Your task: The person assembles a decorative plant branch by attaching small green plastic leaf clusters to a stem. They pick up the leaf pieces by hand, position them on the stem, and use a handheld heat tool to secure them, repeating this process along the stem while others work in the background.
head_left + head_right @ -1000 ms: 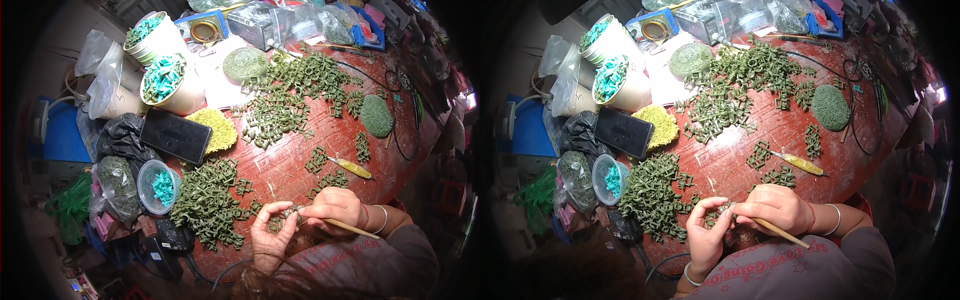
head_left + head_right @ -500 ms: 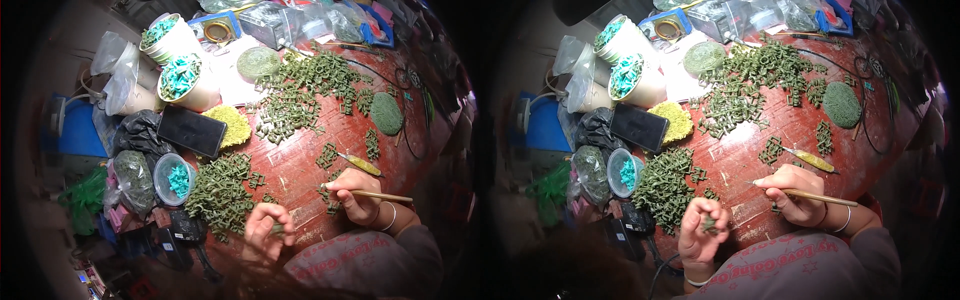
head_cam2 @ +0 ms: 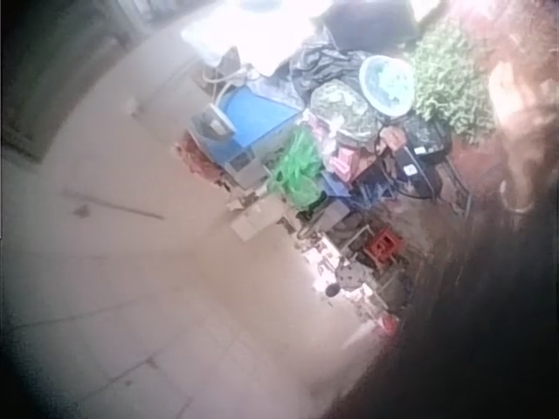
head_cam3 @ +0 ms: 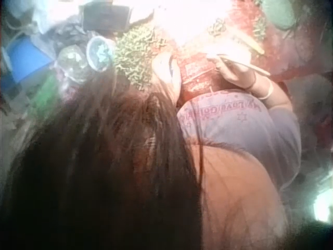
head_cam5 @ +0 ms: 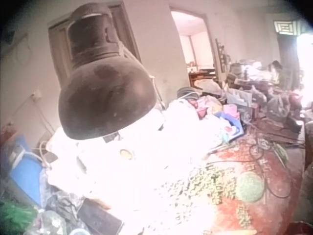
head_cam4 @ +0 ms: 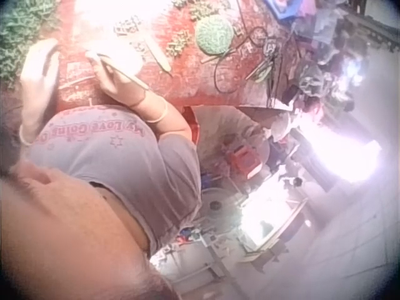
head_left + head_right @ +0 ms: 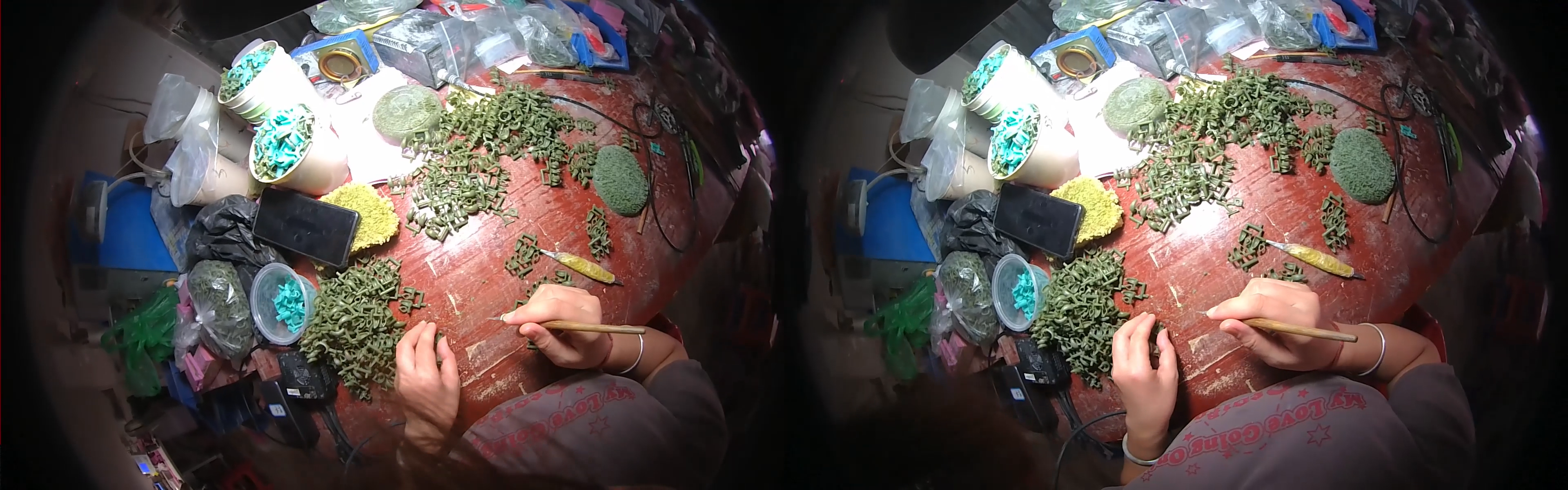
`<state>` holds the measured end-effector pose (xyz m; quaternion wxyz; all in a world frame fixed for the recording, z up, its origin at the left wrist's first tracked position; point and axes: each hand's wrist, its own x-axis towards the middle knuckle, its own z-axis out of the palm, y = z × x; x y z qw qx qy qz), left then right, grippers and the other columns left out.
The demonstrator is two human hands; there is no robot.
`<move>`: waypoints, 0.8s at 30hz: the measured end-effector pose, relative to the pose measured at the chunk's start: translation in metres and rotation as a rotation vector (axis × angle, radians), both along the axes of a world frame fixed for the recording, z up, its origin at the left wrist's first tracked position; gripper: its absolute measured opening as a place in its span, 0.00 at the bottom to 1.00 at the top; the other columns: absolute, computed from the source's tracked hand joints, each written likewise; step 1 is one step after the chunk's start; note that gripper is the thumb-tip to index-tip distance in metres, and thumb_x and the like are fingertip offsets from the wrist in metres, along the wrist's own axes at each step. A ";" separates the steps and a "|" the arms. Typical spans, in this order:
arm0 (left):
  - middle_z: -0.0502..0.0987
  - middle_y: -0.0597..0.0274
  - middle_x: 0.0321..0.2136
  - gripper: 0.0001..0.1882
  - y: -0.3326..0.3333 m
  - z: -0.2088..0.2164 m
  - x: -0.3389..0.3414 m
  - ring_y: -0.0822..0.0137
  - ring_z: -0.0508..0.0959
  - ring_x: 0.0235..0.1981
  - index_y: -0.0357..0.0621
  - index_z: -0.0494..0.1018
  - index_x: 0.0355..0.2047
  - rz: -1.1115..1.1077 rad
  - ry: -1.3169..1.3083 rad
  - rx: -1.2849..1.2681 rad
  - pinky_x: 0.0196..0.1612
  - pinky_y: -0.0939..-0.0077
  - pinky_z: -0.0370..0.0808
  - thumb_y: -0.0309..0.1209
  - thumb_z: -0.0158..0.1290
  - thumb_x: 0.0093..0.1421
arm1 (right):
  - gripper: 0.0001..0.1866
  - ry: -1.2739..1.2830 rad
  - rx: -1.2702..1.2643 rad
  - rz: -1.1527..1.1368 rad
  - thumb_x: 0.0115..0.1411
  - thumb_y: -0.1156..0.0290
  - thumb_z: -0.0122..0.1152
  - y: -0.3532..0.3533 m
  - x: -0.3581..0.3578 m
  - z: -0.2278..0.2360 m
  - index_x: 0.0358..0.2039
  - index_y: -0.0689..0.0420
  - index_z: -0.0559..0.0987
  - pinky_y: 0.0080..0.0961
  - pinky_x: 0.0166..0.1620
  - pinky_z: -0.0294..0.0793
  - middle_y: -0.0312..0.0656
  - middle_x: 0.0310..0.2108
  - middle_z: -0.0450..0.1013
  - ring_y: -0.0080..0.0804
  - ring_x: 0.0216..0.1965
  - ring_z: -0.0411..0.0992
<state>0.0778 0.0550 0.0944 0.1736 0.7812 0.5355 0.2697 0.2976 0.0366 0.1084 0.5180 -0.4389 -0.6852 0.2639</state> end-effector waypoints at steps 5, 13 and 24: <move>0.77 0.45 0.37 0.14 0.002 0.003 -0.001 0.49 0.79 0.37 0.31 0.74 0.42 0.048 -0.048 0.020 0.40 0.63 0.76 0.18 0.58 0.54 | 0.09 -0.015 -0.021 0.019 0.57 0.78 0.65 0.001 -0.001 0.000 0.40 0.62 0.80 0.27 0.27 0.71 0.43 0.25 0.76 0.34 0.23 0.73; 0.77 0.56 0.36 0.14 -0.002 0.035 0.017 0.70 0.80 0.33 0.32 0.72 0.48 0.180 -0.713 -0.529 0.28 0.82 0.80 0.16 0.52 0.61 | 0.10 -0.061 -0.033 0.022 0.58 0.79 0.65 0.003 -0.001 0.002 0.41 0.62 0.80 0.28 0.29 0.72 0.43 0.27 0.76 0.36 0.25 0.74; 0.77 0.53 0.37 0.17 0.009 0.012 0.009 0.69 0.78 0.32 0.29 0.70 0.51 0.134 -1.269 -1.170 0.26 0.82 0.77 0.19 0.53 0.62 | 0.09 -0.019 -0.108 0.028 0.60 0.73 0.64 0.006 0.001 -0.001 0.41 0.60 0.82 0.28 0.33 0.74 0.42 0.30 0.77 0.35 0.28 0.75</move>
